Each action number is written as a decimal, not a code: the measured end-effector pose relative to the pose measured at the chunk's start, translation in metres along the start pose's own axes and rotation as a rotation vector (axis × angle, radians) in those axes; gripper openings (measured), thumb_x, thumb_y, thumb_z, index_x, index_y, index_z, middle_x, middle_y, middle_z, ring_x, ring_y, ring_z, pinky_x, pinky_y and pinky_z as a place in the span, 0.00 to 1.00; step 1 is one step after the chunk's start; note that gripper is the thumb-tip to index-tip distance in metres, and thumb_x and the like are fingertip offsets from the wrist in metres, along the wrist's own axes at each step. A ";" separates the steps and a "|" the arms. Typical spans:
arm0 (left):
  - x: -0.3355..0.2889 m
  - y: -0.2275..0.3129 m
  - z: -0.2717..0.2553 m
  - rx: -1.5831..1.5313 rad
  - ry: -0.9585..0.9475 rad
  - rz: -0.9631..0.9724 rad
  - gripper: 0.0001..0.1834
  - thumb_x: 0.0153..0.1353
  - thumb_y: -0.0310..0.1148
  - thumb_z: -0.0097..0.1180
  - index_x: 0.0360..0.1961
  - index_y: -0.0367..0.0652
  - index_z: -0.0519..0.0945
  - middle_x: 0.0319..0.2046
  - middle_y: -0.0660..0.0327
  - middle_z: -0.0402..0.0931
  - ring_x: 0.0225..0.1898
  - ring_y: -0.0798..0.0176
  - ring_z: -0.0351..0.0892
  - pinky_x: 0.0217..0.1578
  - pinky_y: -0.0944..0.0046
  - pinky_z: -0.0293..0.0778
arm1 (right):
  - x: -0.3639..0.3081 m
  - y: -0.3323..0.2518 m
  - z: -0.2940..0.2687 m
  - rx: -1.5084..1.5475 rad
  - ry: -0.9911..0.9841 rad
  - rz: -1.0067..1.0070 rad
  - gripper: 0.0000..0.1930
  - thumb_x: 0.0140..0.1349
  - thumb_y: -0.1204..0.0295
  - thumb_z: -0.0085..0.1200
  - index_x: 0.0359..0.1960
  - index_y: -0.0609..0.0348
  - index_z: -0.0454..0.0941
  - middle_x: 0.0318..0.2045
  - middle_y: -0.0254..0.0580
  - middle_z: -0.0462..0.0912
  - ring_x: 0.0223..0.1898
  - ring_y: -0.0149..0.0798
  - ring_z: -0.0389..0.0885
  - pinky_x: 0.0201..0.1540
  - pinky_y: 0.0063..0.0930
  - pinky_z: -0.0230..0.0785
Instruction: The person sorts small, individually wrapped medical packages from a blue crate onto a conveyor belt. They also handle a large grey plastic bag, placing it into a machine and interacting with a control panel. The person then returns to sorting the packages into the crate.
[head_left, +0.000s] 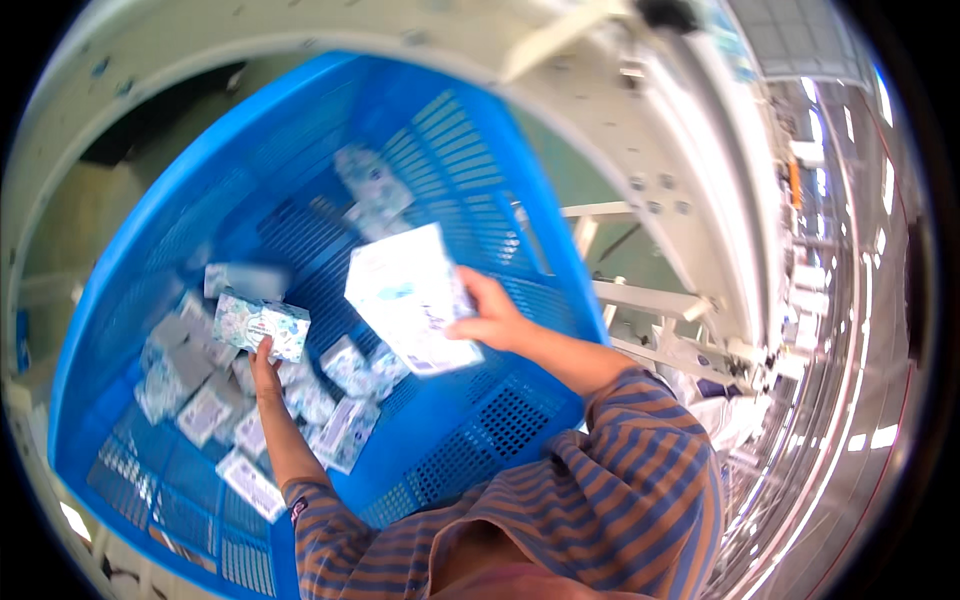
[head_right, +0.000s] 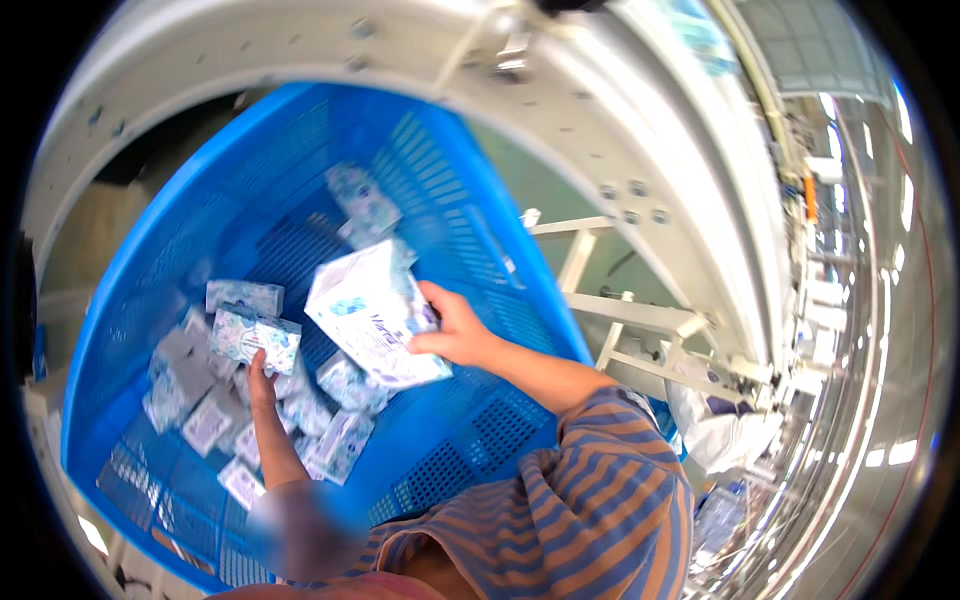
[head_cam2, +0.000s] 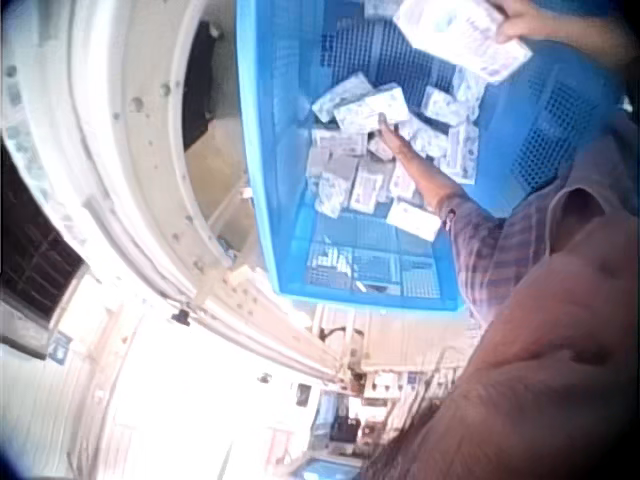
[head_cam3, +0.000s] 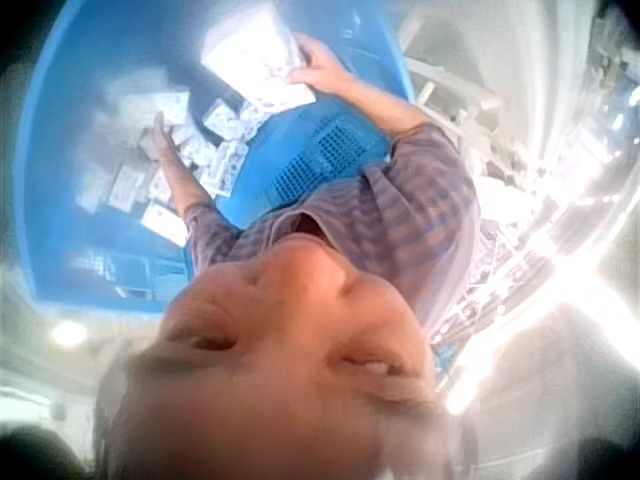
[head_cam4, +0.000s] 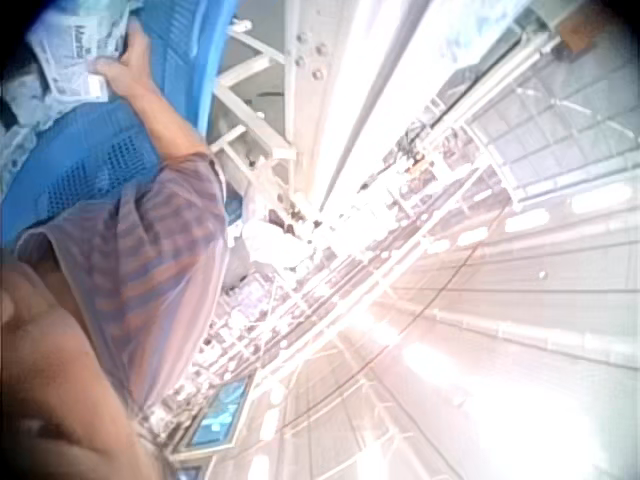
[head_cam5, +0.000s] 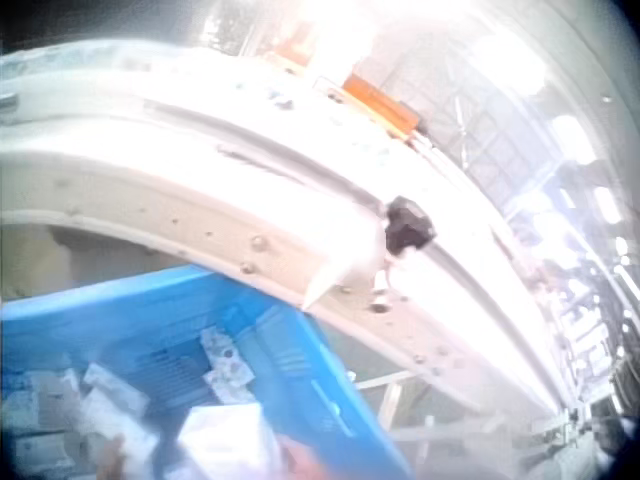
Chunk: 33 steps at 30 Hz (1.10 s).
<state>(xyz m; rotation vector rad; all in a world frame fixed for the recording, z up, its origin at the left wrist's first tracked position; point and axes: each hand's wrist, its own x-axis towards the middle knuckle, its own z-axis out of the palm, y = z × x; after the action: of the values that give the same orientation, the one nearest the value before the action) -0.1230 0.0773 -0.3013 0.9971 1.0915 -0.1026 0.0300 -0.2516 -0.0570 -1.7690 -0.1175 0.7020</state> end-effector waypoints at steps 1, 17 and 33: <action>0.004 0.008 0.019 0.154 -0.038 -0.058 0.30 0.46 0.40 0.58 0.49 0.36 0.68 0.44 0.58 0.72 0.45 0.60 0.70 0.44 0.57 0.66 | -0.019 -0.047 -0.015 0.105 0.032 -0.066 0.34 0.36 0.67 0.66 0.49 0.60 0.68 0.42 0.41 0.74 0.44 0.36 0.73 0.46 0.29 0.65; -0.132 0.038 0.182 -0.618 -0.690 0.242 0.32 0.46 0.38 0.51 0.53 0.35 0.64 0.46 0.53 0.71 0.47 0.51 0.72 0.49 0.54 0.68 | -0.138 -0.215 -0.288 -1.284 0.844 -0.654 0.35 0.42 0.63 0.58 0.56 0.59 0.64 0.47 0.52 0.72 0.49 0.48 0.71 0.53 0.35 0.60; -0.234 0.043 0.238 0.853 -0.004 1.124 0.37 0.47 0.39 0.60 0.56 0.36 0.60 0.49 0.43 0.63 0.48 0.41 0.65 0.47 0.54 0.65 | -0.233 -0.192 -0.376 -1.054 0.449 -0.237 0.38 0.44 0.76 0.61 0.59 0.65 0.58 0.55 0.49 0.65 0.57 0.38 0.63 0.59 0.28 0.50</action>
<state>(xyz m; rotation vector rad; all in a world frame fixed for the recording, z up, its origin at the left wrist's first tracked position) -0.0538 -0.1579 -0.0708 2.2464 0.3135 0.3776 0.0849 -0.6064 0.2655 -2.8053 -0.4402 0.0004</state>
